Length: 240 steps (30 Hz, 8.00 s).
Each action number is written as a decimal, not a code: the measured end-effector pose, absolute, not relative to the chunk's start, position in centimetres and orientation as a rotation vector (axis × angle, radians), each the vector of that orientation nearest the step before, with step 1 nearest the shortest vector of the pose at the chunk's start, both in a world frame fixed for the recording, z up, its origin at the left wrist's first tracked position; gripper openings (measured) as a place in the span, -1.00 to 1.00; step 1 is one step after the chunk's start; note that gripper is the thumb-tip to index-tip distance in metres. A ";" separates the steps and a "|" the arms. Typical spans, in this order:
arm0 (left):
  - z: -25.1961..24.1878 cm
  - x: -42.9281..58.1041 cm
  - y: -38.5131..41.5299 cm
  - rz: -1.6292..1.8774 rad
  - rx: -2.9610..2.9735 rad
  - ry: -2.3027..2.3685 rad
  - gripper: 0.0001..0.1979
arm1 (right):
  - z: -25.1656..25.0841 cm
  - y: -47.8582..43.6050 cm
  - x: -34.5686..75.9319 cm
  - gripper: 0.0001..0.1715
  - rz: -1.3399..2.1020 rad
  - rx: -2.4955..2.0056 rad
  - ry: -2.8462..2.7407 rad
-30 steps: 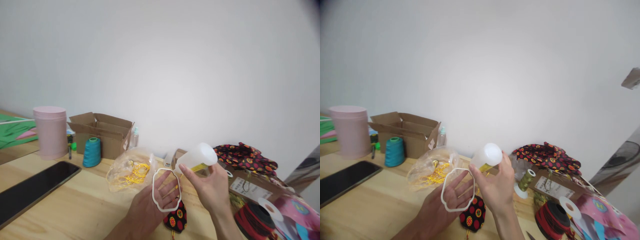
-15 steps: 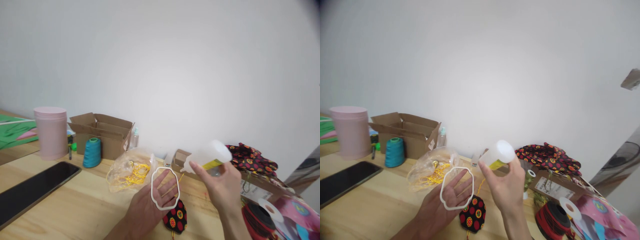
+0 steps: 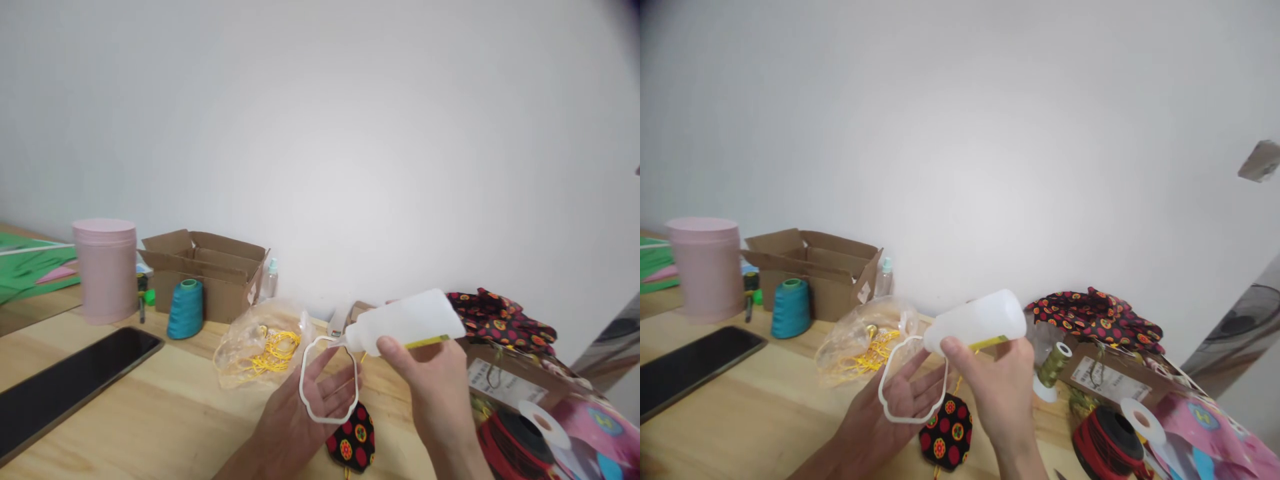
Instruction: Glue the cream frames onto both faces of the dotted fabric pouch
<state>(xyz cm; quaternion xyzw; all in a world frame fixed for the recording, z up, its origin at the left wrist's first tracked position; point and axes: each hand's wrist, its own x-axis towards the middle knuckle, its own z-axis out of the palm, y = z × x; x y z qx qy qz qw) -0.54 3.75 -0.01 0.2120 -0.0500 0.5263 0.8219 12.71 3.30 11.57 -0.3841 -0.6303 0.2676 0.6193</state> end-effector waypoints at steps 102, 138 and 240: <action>-0.8 0.1 3.8 1.077 0.437 -0.052 -0.54 | 10.4 2.0 10.3 -0.45 0.527 -1.032 -1.484; -0.9 -0.1 3.8 1.044 0.418 -0.061 -0.55 | 10.8 2.2 10.9 -0.50 0.559 -1.050 -1.398; -0.6 0.9 3.2 0.785 0.643 0.237 -0.42 | 4.3 0.6 17.5 -0.59 0.549 -0.963 -0.925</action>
